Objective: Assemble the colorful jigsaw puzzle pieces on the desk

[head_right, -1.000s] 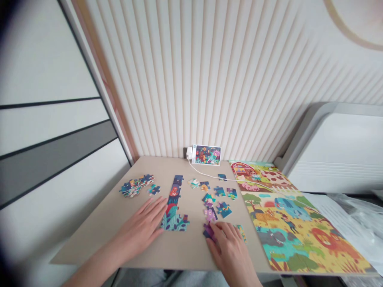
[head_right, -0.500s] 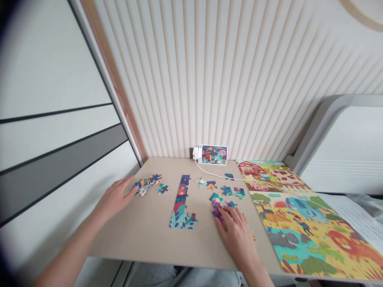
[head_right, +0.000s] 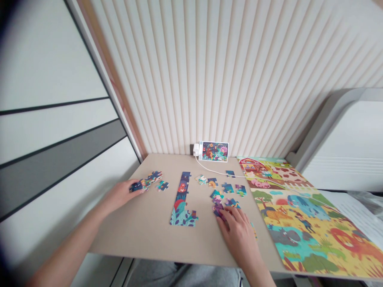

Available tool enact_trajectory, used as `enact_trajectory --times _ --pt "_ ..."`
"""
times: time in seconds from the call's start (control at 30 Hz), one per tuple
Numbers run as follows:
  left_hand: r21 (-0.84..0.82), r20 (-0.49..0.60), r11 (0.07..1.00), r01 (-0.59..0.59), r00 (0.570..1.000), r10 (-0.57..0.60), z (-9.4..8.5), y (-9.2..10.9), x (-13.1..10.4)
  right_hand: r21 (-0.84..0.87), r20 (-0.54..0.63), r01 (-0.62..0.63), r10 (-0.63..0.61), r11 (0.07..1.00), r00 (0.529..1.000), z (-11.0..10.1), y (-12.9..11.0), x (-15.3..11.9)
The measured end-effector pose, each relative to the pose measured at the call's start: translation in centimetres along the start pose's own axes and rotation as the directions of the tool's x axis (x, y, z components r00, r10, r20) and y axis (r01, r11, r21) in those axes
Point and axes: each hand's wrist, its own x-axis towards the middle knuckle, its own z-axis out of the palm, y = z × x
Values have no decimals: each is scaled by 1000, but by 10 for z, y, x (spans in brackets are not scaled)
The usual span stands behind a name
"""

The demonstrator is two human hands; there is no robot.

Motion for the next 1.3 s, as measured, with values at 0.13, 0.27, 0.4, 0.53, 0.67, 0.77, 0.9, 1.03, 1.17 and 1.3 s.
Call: enact_trajectory --times 0.13,0.27,0.4,0.53,0.67,0.77,0.9,1.03,1.17,1.3 --pt "-33 24 999 -24 999 25 -1 -4 -9 0 -17 3 -3 1000 1000 1 1 0" --pt "31 62 998 -58 996 56 -4 -3 -13 3 -4 2 -2 1000 1000 4 3 -2" --pt "128 28 988 -89 996 86 2 3 -8 -1 12 -7 7 1000 1000 4 3 -3" --pt "111 28 991 -78 997 75 10 2 0 6 9 -9 9 1000 1000 2 2 -3" --pt "27 -11 995 -101 995 101 8 -5 -2 6 -3 -4 4 1000 1000 2 2 -2" --pt "-27 -50 995 -101 994 100 4 -10 -7 2 -7 -2 2 1000 1000 3 3 -1" --pt "-59 -86 995 -83 993 78 0 -17 -15 3 -9 8 -8 1000 1000 3 3 -1" --pt "-28 -126 997 -75 990 71 -2 -19 -21 2 6 -2 2 1000 1000 3 2 0" --pt "-20 -144 996 -90 986 87 0 -13 -20 5 15 -11 11 1000 1000 3 2 -1" --pt "-3 -150 991 -134 980 132 8 -7 -9 7 12 -8 8 1000 1000 3 2 -2"
